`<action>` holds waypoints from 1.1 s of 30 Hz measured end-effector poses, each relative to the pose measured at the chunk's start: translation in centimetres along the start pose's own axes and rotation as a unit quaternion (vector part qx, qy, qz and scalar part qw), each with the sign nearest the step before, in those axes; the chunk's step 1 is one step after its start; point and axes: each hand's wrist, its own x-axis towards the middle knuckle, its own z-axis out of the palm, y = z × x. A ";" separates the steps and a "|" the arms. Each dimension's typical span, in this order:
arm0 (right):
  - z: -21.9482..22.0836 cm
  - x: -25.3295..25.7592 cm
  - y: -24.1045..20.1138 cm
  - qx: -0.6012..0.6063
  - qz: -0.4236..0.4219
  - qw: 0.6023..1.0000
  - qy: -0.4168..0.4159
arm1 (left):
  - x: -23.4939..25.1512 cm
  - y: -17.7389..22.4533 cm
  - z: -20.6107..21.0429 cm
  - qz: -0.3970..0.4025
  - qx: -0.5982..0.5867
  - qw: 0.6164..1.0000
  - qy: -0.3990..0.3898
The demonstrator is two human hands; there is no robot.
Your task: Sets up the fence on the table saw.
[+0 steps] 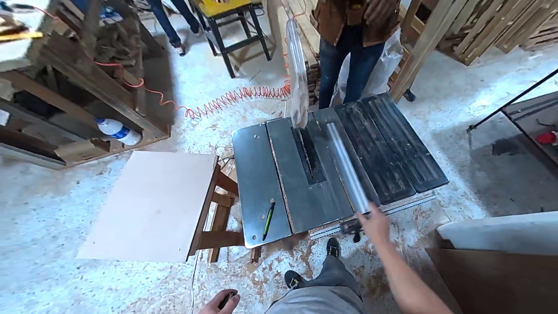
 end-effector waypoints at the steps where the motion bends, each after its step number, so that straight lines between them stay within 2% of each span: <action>1: 1.2 -1.4 -1.8 0.008 -0.039 0.999 -0.001 | 0.4 1.2 0.4 0.013 -0.003 1.000 0.003; 3: 3.6 -3.4 -3.8 0.022 -0.090 0.995 0.020 | 1.3 3.3 1.0 0.037 0.001 0.999 0.010; 5: 4.9 -3.8 -4.3 0.032 -0.101 0.993 0.045 | 2.1 5.2 1.5 0.055 0.003 0.998 0.014; 11: 4.6 -4.6 -5.7 0.019 -0.137 0.990 -0.025 | 4.1 9.1 3.1 0.081 0.015 0.997 -0.009; 17: 5.9 -5.0 -7.1 0.001 -0.122 0.992 0.005 | 5.3 12.1 3.2 0.103 0.060 0.992 -0.050; 21: 6.1 -5.5 -7.3 -0.022 -0.127 0.990 0.058 | 6.3 11.0 0.6 0.124 0.057 0.989 -0.065; 24: 6.4 -6.3 -8.9 -0.033 -0.067 0.994 0.082 | 7.0 8.9 -2.1 0.117 0.020 0.990 -0.070; 27: 6.5 -6.2 -10.9 -0.050 0.011 0.998 0.031 | 7.3 6.9 -4.4 0.095 -0.040 0.992 -0.072; 29: 6.1 -5.7 -10.3 -0.088 -0.008 0.996 -0.018 | 7.4 5.7 -5.2 0.090 -0.072 0.990 -0.085; 30: 5.9 -5.5 -9.7 -0.101 -0.016 0.995 -0.015 | 7.6 5.2 -5.4 0.096 -0.079 0.988 -0.094; 33: 6.2 -5.0 -10.4 -0.050 0.085 0.994 0.053 | 8.5 4.7 -5.9 0.109 -0.081 0.985 -0.110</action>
